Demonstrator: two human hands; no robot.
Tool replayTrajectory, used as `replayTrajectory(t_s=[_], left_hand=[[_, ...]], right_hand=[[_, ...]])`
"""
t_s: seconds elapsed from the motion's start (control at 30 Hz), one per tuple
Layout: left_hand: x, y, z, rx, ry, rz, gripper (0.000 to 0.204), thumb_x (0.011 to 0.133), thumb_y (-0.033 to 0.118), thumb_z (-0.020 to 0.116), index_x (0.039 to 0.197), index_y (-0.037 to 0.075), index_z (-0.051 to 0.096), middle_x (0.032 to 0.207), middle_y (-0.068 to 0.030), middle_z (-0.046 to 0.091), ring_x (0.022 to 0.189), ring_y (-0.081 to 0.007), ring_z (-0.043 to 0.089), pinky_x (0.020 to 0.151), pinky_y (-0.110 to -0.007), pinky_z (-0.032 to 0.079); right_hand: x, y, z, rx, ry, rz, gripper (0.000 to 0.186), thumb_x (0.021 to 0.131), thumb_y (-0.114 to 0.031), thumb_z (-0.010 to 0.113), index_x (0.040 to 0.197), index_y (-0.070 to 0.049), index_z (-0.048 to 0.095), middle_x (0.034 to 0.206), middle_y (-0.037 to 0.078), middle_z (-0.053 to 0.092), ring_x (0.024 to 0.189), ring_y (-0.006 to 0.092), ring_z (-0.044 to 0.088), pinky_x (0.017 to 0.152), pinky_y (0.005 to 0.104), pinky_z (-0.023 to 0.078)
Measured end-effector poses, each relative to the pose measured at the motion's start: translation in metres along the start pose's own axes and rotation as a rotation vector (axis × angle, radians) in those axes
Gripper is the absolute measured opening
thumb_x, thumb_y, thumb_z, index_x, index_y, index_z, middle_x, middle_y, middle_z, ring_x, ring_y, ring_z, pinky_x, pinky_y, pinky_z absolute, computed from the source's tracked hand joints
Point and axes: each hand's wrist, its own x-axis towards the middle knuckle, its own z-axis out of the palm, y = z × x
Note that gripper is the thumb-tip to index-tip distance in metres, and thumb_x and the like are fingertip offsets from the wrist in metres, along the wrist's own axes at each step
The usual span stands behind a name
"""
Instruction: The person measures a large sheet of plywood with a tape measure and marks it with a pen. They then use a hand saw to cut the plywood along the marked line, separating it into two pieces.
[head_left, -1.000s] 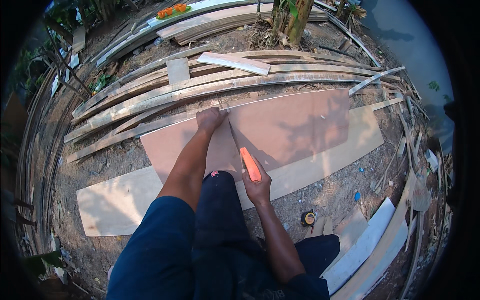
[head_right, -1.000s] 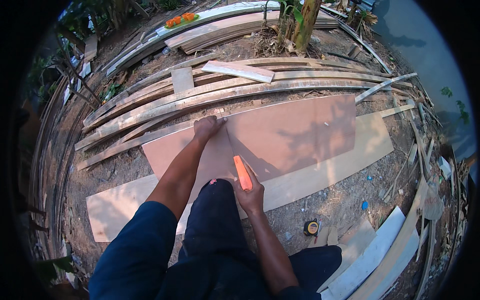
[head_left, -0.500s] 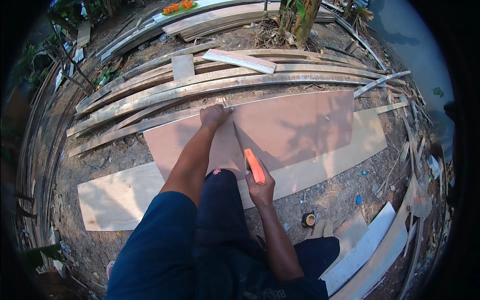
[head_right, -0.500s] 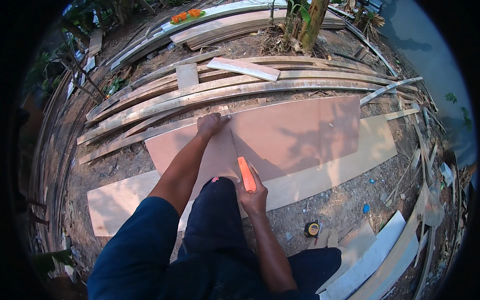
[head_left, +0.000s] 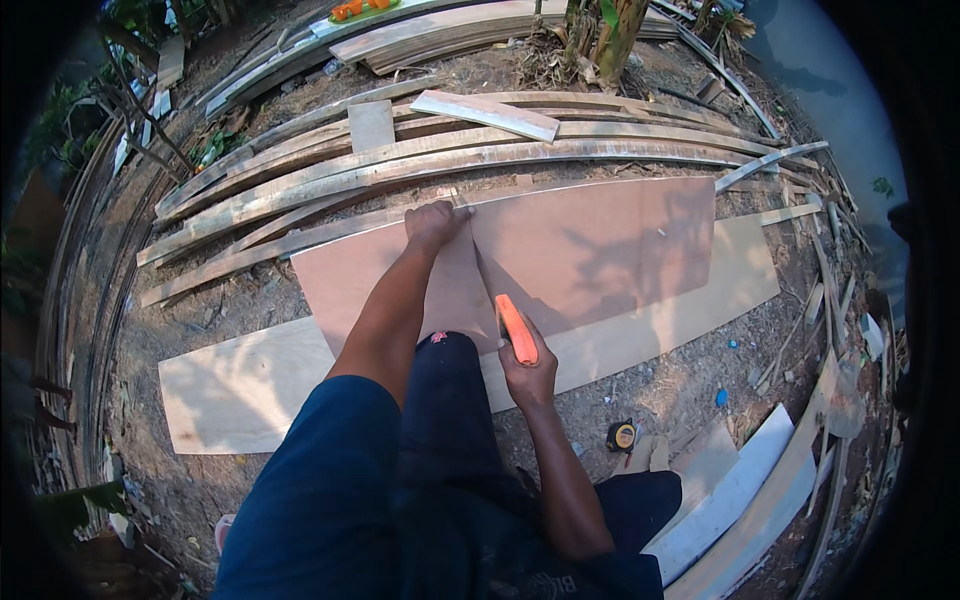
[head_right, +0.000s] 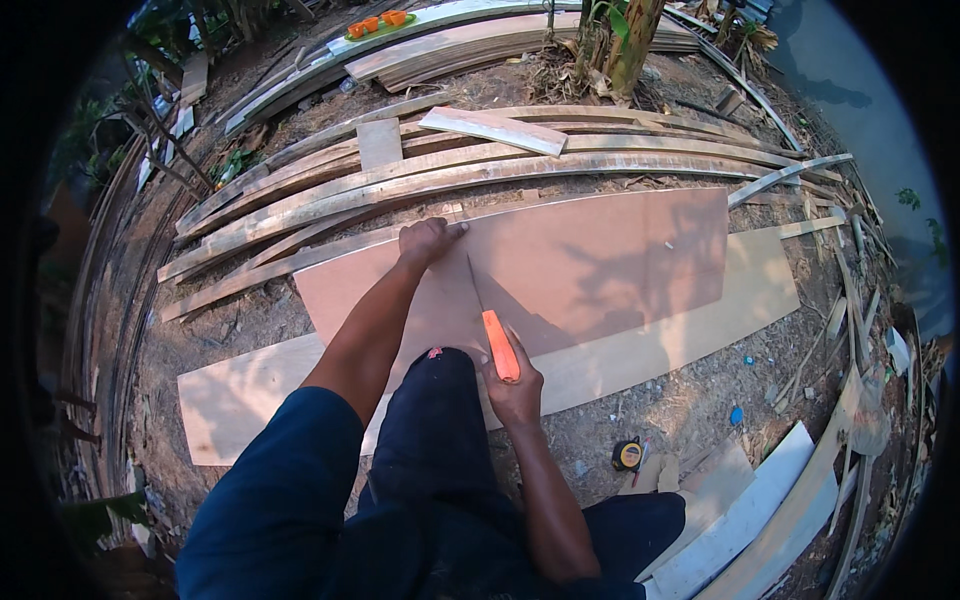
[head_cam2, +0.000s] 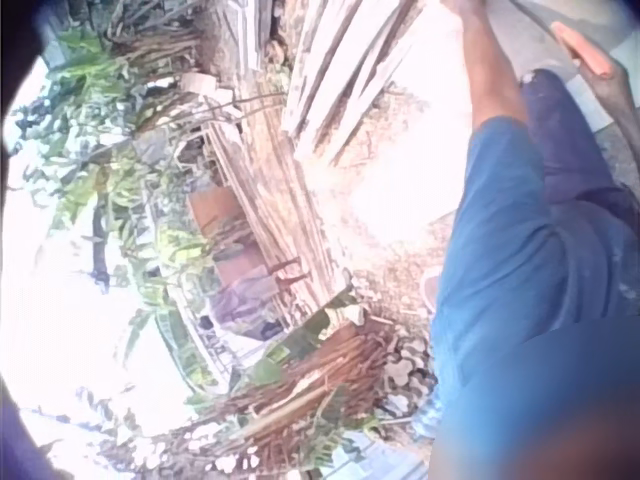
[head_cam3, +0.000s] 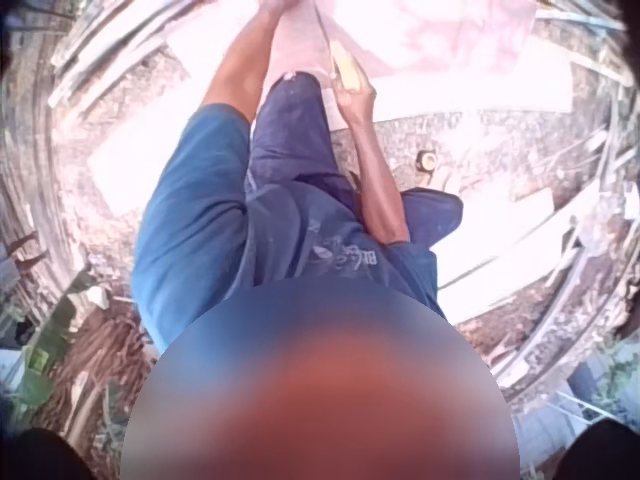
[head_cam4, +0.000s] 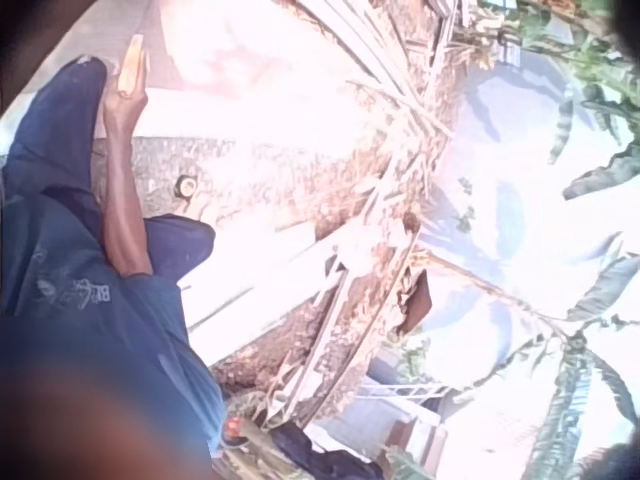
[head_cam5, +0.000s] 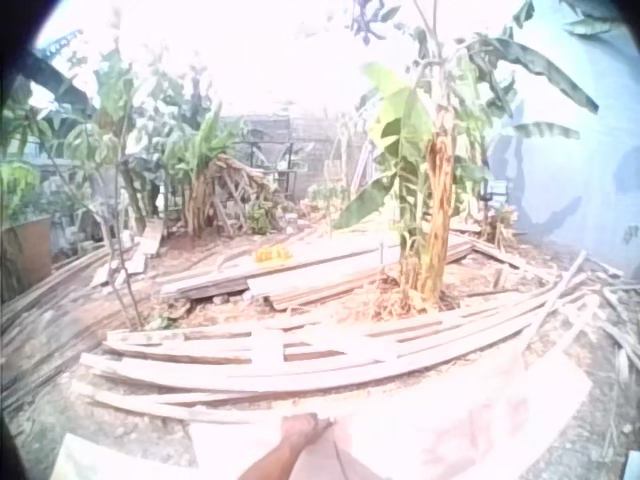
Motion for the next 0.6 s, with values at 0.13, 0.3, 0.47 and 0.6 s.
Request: replayTrajectory(t_s=[0.13,0.3,0.47,0.6], left_hand=[[0.011,-0.004,0.008,-0.029,-0.002,-0.007,0.071,0.092,0.071,0.036,0.116,0.012,0.067,0.118,-0.0132,0.068,0.114,-0.0279,0.063,0.095,-0.046,0.043],[0.019,-0.006,0.022,-0.053,0.034,-0.011,0.067,0.09,0.071,0.042,0.112,0.014,0.07,0.107,-0.0112,0.072,0.108,-0.0252,0.065,0.094,-0.044,0.038],[0.015,-0.006,0.014,-0.06,0.003,-0.03,0.067,0.09,0.071,0.042,0.113,0.015,0.07,0.107,-0.011,0.072,0.109,-0.0254,0.065,0.095,-0.044,0.038],[0.024,-0.007,0.012,-0.061,0.01,-0.017,0.068,0.089,0.072,0.041,0.113,0.015,0.07,0.109,-0.0109,0.072,0.11,-0.0255,0.065,0.095,-0.044,0.039]], right_hand=[[-0.108,-0.014,-0.044,-0.118,0.041,-0.086,0.053,0.082,-0.004,0.07,0.132,0.006,0.053,0.116,0.024,0.067,0.108,0.0266,0.067,0.091,0.0352,0.052],[-0.147,-0.036,-0.072,-0.17,0.049,-0.205,0.052,0.081,0.002,0.065,0.13,0.01,0.052,0.116,0.024,0.067,0.112,0.0273,0.066,0.096,0.036,0.051],[-0.006,-0.01,-0.006,-0.044,0.024,-0.093,0.047,0.085,-0.003,0.066,0.129,0.008,0.054,0.118,0.019,0.066,0.108,0.0182,0.061,0.094,0.0317,0.048],[-0.082,-0.032,-0.043,-0.064,0.0,0.035,0.048,0.084,0.0,0.062,0.13,0.008,0.054,0.121,0.02,0.065,0.111,0.0212,0.062,0.097,0.0336,0.047]])
